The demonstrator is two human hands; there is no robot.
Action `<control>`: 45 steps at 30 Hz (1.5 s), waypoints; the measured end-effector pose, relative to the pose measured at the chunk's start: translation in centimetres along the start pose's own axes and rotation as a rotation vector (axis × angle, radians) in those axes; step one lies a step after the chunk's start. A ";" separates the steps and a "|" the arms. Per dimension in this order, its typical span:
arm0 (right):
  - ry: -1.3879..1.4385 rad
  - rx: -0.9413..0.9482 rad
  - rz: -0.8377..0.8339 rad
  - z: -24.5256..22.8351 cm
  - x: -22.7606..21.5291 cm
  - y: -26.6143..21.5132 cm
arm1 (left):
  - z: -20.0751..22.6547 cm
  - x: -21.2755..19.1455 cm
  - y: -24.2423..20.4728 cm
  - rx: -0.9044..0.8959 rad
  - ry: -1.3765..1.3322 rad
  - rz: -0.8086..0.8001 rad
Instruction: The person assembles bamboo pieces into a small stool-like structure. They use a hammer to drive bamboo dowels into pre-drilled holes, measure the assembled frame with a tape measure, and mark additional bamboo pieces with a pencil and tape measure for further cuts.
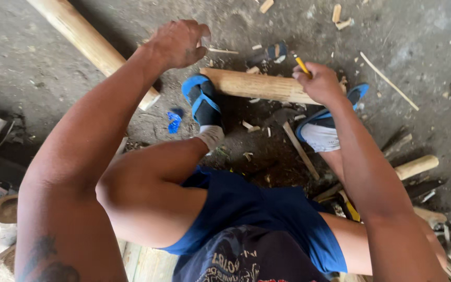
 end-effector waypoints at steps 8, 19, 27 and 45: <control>0.141 0.057 -0.212 2.8 4.9 -2.6 | 5.8 13.2 -0.1 -0.101 -0.120 -0.361; 0.139 0.135 -0.245 2.5 7.1 -4.1 | -0.6 43.3 -9.5 -0.259 -0.088 -0.623; 0.110 0.131 -0.241 2.0 5.2 -5.4 | 11.7 48.0 -11.7 0.019 -0.212 -0.768; 1.054 0.426 -0.128 5.0 8.5 -8.9 | 15.5 23.2 2.9 -0.110 -1.800 0.223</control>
Point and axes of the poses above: each hand's wrist, its own y-axis towards the middle knuckle, its own x-axis out of the palm, z = x × y, the point moved 8 cm from there along y, towards the middle knuckle, and after that the axes turned 9 degrees about -x, right-handed, at the moved point
